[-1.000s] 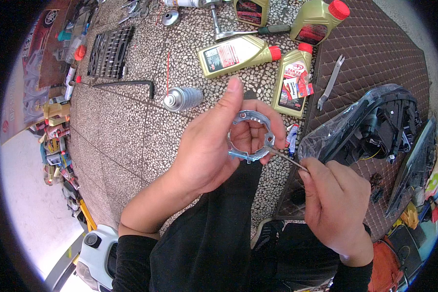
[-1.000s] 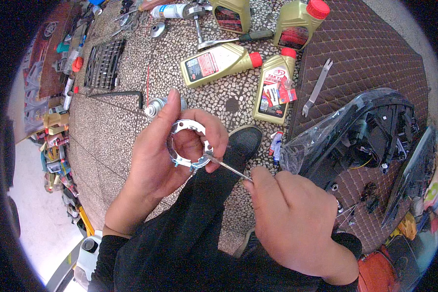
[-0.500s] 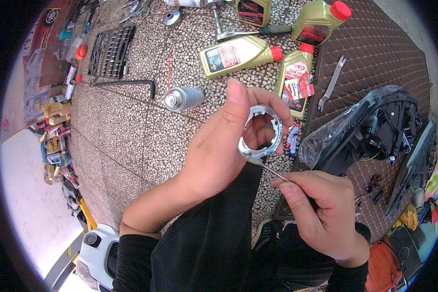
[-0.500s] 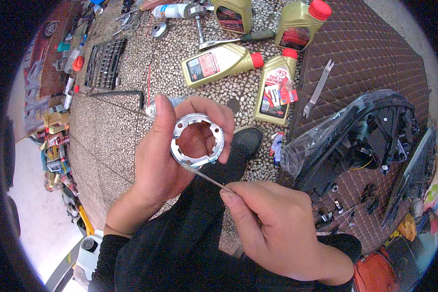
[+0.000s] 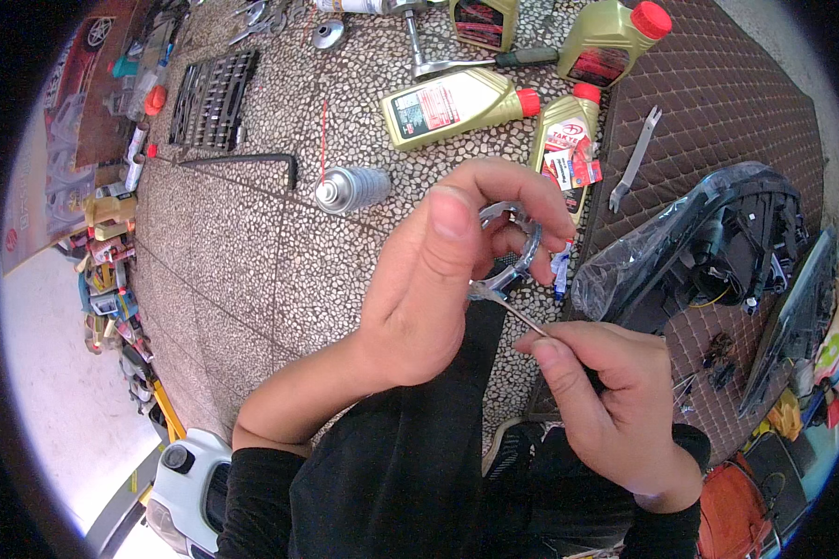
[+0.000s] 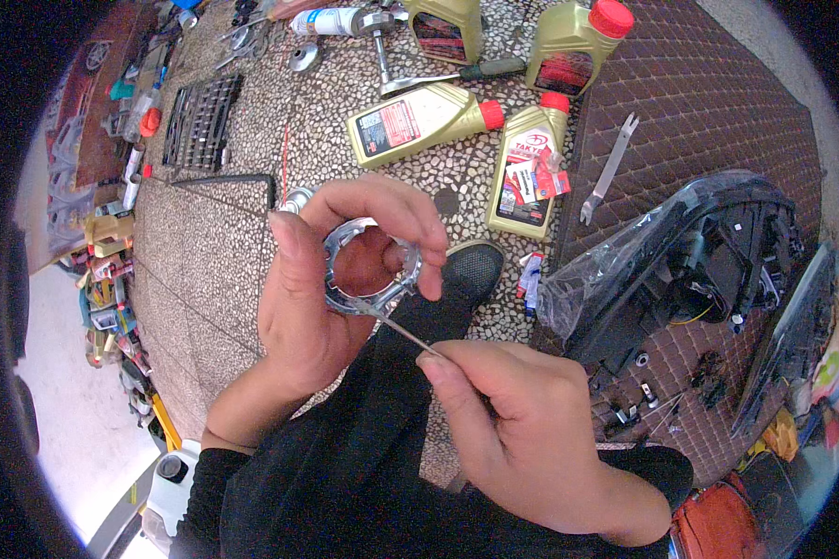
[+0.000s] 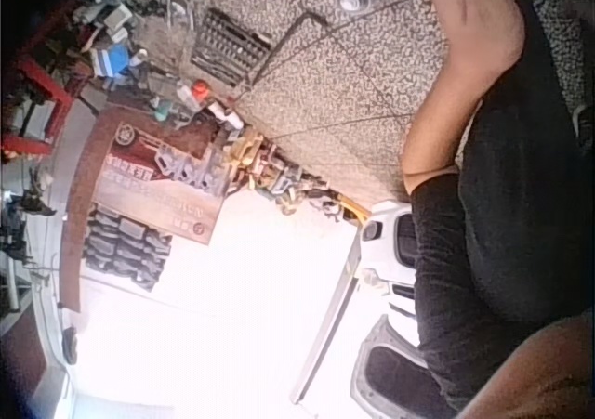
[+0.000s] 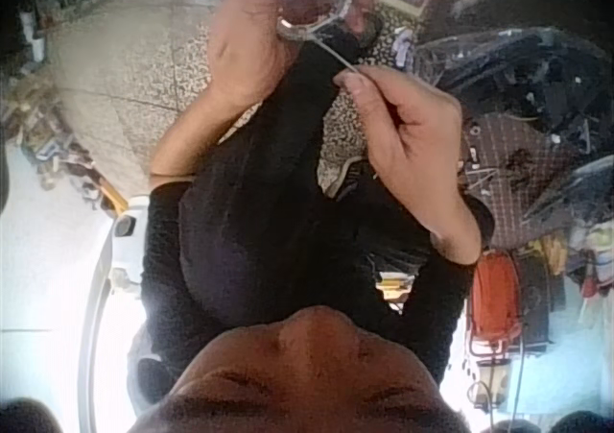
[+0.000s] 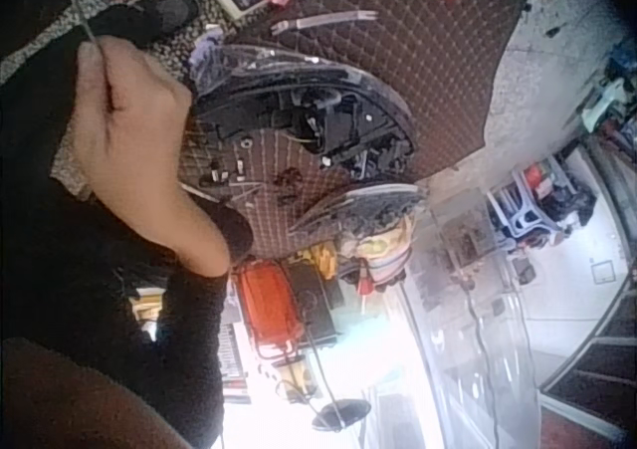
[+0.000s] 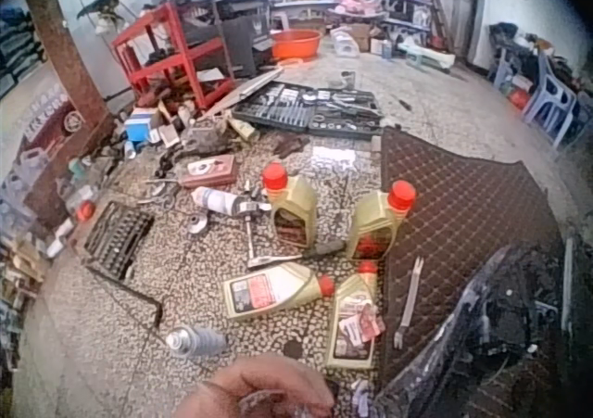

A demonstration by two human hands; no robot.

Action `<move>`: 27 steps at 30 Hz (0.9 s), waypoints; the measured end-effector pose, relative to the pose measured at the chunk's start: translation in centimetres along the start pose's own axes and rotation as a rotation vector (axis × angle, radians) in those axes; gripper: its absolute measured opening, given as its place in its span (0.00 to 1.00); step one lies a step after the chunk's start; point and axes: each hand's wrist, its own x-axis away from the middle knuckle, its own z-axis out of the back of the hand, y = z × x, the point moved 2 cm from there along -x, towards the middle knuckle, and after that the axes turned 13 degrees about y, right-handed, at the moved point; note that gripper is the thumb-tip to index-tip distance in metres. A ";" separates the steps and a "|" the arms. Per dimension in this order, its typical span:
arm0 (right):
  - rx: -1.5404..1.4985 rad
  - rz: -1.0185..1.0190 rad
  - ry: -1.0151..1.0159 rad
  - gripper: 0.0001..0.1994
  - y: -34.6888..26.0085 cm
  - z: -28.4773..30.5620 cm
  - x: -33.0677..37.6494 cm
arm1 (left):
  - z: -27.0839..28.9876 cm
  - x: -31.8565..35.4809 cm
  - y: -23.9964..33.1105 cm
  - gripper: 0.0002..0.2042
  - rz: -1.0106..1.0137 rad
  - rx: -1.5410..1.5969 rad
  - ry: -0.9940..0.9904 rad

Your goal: The person assembles a motorcycle headlight reflector by hand, inserting a small metal ring into the reflector housing and then fitting the reflector into the headlight assembly. The person repeatedly checks the fit and alignment of the parts.

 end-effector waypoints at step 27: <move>0.371 0.379 0.293 0.10 2.7 -3.1 1.2 | -2.4 -0.1 -1.3 0.20 0.245 0.605 0.337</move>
